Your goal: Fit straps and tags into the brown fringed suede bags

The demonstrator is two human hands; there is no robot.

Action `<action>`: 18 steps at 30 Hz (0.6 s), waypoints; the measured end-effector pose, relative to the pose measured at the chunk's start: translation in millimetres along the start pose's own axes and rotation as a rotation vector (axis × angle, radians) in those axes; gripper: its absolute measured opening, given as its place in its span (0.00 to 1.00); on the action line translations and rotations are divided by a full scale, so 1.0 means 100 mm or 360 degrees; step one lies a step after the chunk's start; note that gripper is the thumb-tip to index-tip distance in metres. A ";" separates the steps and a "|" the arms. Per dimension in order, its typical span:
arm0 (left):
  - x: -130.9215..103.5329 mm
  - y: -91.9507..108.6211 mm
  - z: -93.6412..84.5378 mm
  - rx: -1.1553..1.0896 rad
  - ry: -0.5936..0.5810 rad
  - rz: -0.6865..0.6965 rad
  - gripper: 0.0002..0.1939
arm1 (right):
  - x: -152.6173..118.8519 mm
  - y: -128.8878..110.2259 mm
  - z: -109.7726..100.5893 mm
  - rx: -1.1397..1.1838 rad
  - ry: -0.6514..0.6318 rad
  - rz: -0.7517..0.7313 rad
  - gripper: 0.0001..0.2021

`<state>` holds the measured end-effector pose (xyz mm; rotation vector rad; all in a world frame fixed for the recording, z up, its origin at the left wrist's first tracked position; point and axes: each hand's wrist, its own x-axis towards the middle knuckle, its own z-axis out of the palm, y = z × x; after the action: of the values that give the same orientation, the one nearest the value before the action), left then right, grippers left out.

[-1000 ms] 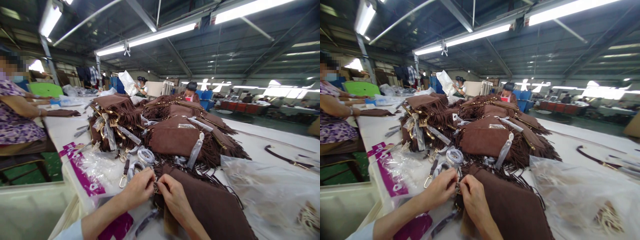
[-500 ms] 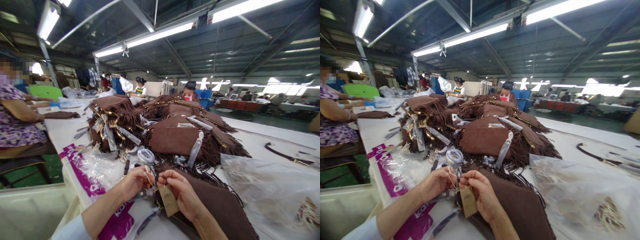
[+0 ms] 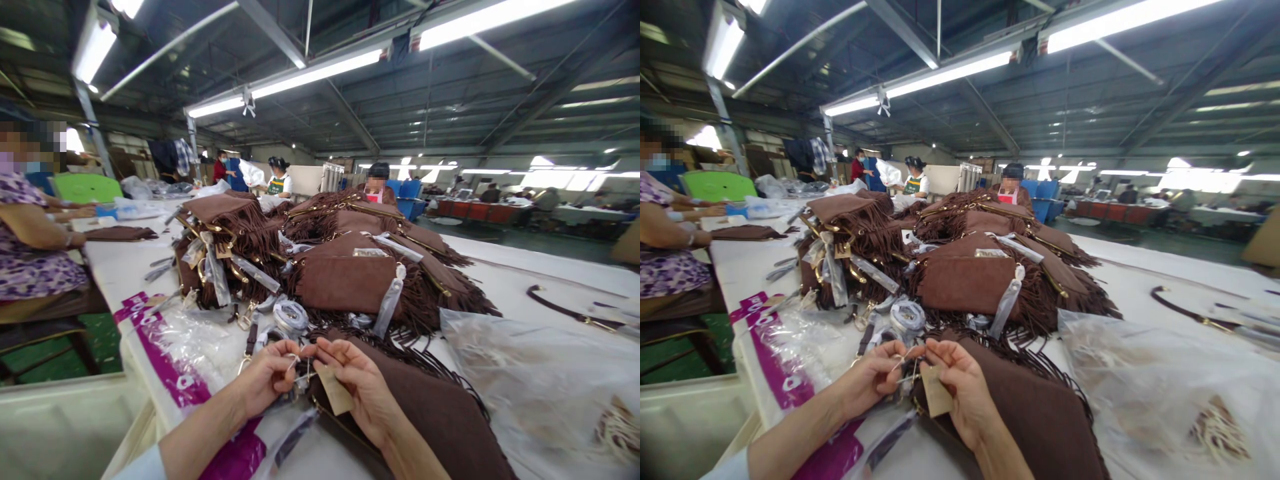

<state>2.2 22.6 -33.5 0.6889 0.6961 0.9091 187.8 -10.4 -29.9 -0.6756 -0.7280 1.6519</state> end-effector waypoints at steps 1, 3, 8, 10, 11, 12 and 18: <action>0.00 -0.01 0.01 0.0038 -0.0003 0.0016 0.16 | 0.02 0.01 -0.02 0.0088 0.0045 -0.0007 0.18; 0.00 -0.03 0.02 0.0111 -0.0017 0.0047 0.17 | 0.04 0.03 -0.04 0.0191 0.0089 -0.0029 0.22; 0.00 -0.05 0.00 0.0123 -0.0006 0.0102 0.23 | -0.01 0.02 0.02 0.0261 -0.0092 -0.0082 0.31; 0.00 -0.05 0.00 0.0078 0.0032 0.0121 0.25 | -0.02 0.02 0.02 0.0276 -0.0072 -0.0086 0.29; -0.01 -0.06 0.01 0.0080 0.0036 0.0131 0.26 | -0.01 0.03 0.02 0.0290 -0.0019 -0.0085 0.28; -0.02 -0.07 0.02 0.0108 0.0025 0.0148 0.26 | 0.00 0.04 0.00 0.0311 0.0054 -0.0085 0.27; -0.06 -0.16 0.11 0.0380 -0.0195 0.0237 0.33 | 0.12 0.21 -0.01 0.0308 0.0361 -0.0207 0.19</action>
<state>15.2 7.6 -38.5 1.0112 0.6562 0.9192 173.1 -2.3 -47.2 -0.6500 -0.4335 1.4760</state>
